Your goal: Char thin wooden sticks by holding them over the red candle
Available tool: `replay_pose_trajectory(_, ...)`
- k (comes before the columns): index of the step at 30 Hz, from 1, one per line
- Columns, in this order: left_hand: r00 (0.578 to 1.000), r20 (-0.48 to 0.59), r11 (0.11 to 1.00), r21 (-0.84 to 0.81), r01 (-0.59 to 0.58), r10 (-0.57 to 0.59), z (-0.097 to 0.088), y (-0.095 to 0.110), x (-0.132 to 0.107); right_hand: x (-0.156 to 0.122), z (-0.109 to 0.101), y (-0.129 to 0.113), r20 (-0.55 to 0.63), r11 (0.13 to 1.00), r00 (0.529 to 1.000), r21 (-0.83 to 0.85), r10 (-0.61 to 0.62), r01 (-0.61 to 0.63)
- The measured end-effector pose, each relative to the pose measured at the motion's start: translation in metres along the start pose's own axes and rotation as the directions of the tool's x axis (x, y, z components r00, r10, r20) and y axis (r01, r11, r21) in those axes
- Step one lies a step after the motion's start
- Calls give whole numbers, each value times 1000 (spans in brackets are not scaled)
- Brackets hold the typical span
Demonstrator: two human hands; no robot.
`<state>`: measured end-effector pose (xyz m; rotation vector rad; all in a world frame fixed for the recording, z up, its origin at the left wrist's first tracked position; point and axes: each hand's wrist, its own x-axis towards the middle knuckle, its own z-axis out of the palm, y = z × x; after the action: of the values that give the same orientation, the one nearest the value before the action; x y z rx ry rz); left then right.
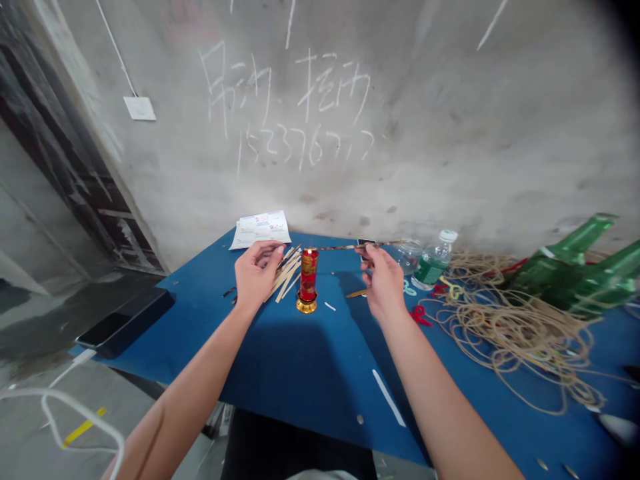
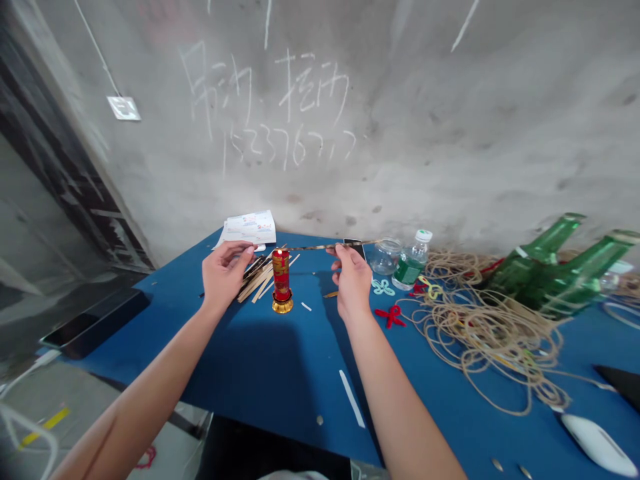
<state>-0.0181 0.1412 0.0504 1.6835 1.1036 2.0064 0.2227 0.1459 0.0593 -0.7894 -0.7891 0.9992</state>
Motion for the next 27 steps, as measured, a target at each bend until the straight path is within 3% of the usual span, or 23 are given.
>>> replay_pose_trajectory(27,1000,-17,999,44,12,-11,-4,-3,0,0,-3,-3,-20,1000,1000,-18,-13,13)
